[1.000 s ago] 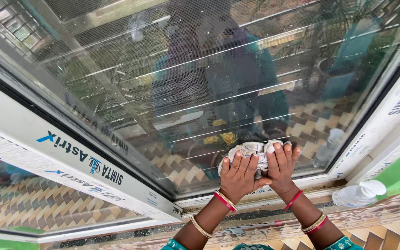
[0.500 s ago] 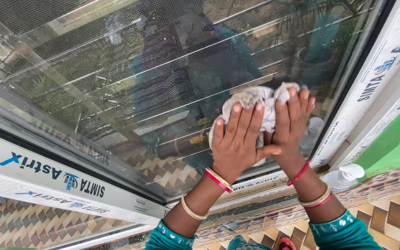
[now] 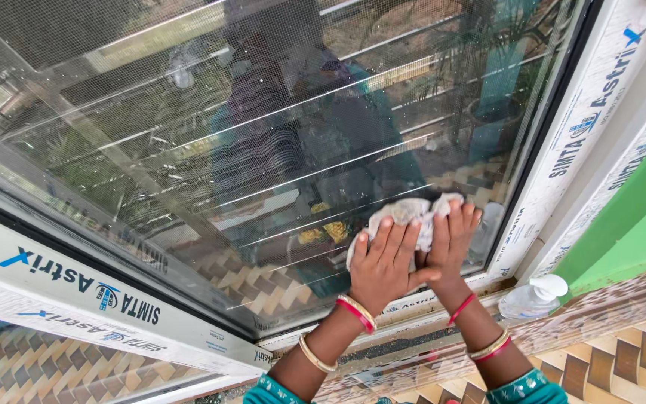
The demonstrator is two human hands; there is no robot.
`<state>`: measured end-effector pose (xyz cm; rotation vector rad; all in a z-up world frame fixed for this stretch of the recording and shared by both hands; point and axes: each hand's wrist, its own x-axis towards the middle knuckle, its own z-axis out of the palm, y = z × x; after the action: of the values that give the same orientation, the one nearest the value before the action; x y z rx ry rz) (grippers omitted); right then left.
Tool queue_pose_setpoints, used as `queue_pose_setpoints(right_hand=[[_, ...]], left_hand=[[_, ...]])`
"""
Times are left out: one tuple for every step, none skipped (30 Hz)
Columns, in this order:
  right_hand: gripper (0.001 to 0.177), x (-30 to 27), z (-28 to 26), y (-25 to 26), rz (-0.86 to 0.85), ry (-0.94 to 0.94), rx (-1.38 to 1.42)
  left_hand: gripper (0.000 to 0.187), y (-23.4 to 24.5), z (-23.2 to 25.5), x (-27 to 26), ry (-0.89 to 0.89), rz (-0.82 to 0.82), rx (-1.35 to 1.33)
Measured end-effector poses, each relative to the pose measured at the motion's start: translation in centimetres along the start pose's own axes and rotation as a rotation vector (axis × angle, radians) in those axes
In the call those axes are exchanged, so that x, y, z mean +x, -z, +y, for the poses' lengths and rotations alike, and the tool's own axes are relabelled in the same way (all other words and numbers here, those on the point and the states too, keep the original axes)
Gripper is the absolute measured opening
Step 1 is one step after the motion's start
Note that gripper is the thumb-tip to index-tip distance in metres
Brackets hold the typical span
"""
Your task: The person cleans a glass window by applying liquid from a spray bottle and wiping the surface with a cloth.
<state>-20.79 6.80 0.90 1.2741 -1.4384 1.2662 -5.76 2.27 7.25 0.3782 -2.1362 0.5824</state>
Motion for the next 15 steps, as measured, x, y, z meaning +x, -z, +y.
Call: queue_pose_setpoints(right_hand=[[0.054,3.4,0.3,0.4,0.018,-0.005,0.001],[0.051,7.2,0.9,1.0,0.026,0.009,-0.022],[0.045,10.5,1.0,1.5,0.026,-0.009,-0.060],[0.046,13.4,1.0,2.3,0.007,-0.020,-0.054],[0.048,15.3,0.7,3.0,-0.011,-0.031,-0.048],[0.048,16.2,-0.1,3.4,-0.009,-0.036,-0.053],[0.048,16.7,-0.5,3.5,-0.003,-0.054,-0.042],[0.049,16.6,-0.3,3.5,-0.002,-0.069,-0.028],[0.049,15.7,-0.1,3.5,-0.005,-0.072,-0.031],[0.050,13.9,-0.2,3.3,0.003,-0.085,-0.018],[0.052,11.5,-0.2,2.9,0.011,-0.098,-0.004],[0.053,8.9,-0.1,2.2,0.037,-0.118,-0.015],[0.054,6.1,-0.1,1.4,0.064,-0.137,-0.026],[0.053,3.0,-0.1,1.1,0.045,-0.159,-0.021],[0.053,0.0,-0.2,1.0,0.026,-0.180,-0.015]], left_hand=[[0.090,1.1,-0.4,2.7,0.017,-0.009,-0.018],[0.090,2.1,-0.9,5.6,0.032,-0.013,-0.034],[0.090,3.0,-1.3,8.5,0.049,0.014,-0.021],[0.090,4.0,-1.6,10.8,0.063,0.038,-0.008],[0.090,4.9,-1.7,12.4,0.060,0.035,-0.014],[0.092,5.4,-1.7,13.7,0.077,0.039,-0.009],[0.093,5.5,-1.6,14.3,0.093,0.044,-0.005],[0.093,5.4,-1.5,14.1,0.093,0.041,-0.009],[0.093,5.0,-1.3,13.2,0.070,0.025,0.007],[0.093,4.3,-1.1,11.9,0.047,0.009,0.025],[0.093,3.5,-0.8,10.1,0.021,-0.011,0.010],[0.094,2.5,-0.2,8.1,-0.001,-0.028,-0.002],[0.093,1.4,0.4,5.9,-0.023,-0.046,0.005],[0.092,0.4,1.0,3.6,-0.045,-0.064,0.011],[0.091,-0.4,1.5,1.2,-0.057,-0.092,0.021]])
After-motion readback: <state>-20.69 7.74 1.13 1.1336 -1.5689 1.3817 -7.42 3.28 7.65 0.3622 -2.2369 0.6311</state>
